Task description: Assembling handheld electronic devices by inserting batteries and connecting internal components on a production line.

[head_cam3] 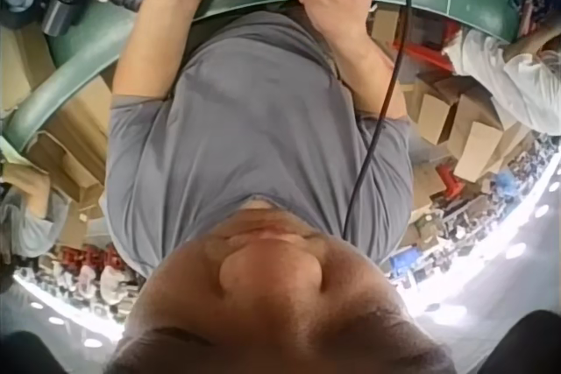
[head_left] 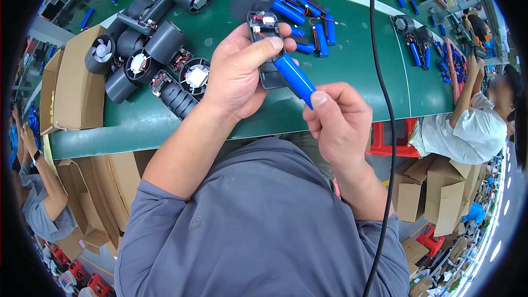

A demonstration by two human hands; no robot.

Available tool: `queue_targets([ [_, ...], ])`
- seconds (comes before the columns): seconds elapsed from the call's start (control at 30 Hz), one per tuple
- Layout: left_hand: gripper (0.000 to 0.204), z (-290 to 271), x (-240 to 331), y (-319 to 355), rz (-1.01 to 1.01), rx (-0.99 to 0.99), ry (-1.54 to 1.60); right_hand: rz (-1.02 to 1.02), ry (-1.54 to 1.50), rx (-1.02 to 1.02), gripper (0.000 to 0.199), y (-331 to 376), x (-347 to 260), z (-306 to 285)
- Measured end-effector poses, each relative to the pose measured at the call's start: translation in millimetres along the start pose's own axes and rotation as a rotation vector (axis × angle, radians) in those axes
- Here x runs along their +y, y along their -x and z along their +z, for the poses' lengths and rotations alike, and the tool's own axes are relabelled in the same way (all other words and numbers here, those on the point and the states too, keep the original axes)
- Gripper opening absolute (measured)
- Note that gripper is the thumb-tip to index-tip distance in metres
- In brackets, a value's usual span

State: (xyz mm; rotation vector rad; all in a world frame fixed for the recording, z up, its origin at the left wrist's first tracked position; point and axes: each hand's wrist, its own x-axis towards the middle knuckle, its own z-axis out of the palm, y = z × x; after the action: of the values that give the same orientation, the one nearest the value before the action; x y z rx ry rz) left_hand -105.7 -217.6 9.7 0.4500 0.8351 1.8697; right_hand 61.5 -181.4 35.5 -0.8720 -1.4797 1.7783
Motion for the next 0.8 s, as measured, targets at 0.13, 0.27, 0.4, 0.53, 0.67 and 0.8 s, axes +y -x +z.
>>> queue_targets([
  [0.13, 0.036, 12, -3, 1, 0.013, -0.020, 0.004, 0.017, -0.061, 0.009, 0.012, -2, 2, -4],
  [0.27, 0.032, 14, -12, 3, 0.070, 0.049, -0.021, -0.113, -0.095, 0.050, 0.009, -9, 10, 8],
  [0.4, 0.033, 7, -16, 0, 0.128, 0.037, 0.022, -0.201, -0.038, 0.044, 0.008, -13, 13, 17],
  [0.53, 0.038, 7, -16, -1, 0.175, 0.093, -0.054, -0.274, 0.049, 0.051, 0.010, -17, 17, 23],
  [0.67, 0.040, 8, -19, 2, 0.168, 0.080, -0.111, -0.307, 0.135, 0.058, 0.011, -17, 12, 27],
  [0.8, 0.040, 7, -19, 1, 0.214, 0.060, -0.080, -0.289, 0.206, 0.062, 0.013, -22, 21, 23],
])
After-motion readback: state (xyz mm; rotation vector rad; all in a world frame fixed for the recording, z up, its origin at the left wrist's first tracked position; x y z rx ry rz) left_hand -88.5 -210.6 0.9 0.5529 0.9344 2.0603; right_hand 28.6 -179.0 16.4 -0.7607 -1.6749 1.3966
